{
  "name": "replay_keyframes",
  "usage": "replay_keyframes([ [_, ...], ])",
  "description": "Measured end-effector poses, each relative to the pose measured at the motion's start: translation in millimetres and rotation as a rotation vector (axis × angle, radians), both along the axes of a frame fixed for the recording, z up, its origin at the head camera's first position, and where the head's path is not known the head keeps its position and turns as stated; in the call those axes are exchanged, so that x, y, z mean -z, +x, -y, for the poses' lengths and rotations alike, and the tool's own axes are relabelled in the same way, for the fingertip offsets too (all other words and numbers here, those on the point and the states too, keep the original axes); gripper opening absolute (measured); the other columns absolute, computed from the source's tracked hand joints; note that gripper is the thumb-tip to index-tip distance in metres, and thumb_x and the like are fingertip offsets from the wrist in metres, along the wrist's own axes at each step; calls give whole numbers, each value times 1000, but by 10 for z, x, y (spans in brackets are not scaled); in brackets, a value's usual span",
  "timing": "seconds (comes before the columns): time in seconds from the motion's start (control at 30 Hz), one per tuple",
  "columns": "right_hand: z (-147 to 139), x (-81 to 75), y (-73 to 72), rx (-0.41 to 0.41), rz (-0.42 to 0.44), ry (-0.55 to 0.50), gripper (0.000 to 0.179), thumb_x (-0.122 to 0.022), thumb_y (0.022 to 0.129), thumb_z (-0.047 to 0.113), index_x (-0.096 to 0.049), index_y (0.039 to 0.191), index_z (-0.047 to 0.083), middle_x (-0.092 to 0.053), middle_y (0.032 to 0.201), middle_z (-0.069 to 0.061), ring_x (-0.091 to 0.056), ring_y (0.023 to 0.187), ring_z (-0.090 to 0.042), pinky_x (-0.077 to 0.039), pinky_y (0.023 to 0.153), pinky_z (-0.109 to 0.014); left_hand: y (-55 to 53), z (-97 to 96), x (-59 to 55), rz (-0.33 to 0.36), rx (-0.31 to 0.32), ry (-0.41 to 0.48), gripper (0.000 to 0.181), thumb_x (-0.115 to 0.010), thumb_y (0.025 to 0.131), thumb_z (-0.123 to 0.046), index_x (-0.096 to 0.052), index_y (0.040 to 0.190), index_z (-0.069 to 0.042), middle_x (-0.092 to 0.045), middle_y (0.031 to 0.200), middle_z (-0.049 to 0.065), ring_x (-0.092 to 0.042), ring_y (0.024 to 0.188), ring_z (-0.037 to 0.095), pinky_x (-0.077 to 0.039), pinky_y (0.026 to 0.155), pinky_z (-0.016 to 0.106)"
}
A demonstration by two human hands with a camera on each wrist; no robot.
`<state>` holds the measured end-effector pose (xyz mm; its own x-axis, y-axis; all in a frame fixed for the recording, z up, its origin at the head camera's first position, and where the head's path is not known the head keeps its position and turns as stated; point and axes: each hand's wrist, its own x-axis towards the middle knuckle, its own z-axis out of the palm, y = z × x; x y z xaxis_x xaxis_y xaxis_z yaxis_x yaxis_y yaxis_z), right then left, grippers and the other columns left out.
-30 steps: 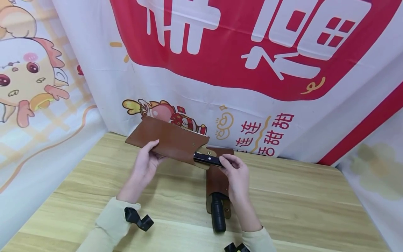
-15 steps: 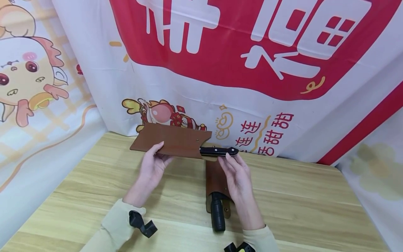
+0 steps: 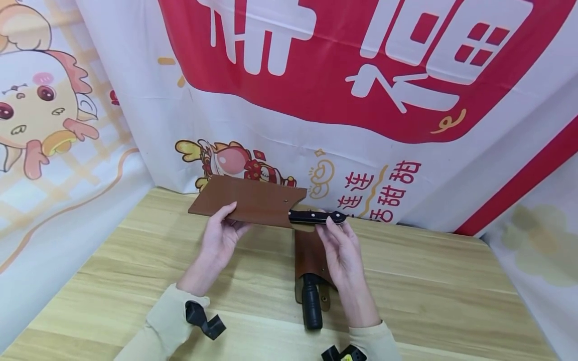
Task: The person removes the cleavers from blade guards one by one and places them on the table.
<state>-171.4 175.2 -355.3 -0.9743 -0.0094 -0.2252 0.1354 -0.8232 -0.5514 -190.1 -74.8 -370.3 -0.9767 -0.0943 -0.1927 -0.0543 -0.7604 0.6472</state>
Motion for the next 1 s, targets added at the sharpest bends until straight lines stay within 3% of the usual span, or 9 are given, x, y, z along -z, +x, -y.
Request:
replay_keyframes([
  [0.33,-84,-20,-7,23,-27,-86,62,-56,101,-7,-33,157,6,-70,119,-16,-68,118,-23,-41,112,-36,-43,111,-39,-11,-56,14,10,-51,107,-11,-58,101,-7,-68,84,2,-67,73,15,-60,71,30],
  [0.53,-142,-35,-11,35,-15,-88,53,-59,101,-4,-42,151,7,-69,123,-16,-65,123,-22,-43,111,-36,-67,214,-53,-16,-74,18,11,-50,107,-13,-57,99,-8,-67,82,2,-65,71,15,-59,69,29],
  [0.8,-192,-20,-7,35,-64,-129,33,-58,101,-7,-55,132,3,-71,118,-17,-69,114,-24,-40,113,-38,-81,331,-101,-7,-86,30,8,-49,108,-15,-53,106,-8,-65,83,2,-64,72,15,-58,70,28],
  [1.0,-255,-24,16,18,-65,-127,30,-58,101,-5,-55,130,2,-69,121,-17,-63,126,-25,-37,115,-37,-76,405,-119,-1,-93,33,8,-49,108,-16,-51,109,-8,-65,83,2,-65,73,14,-58,70,27],
])
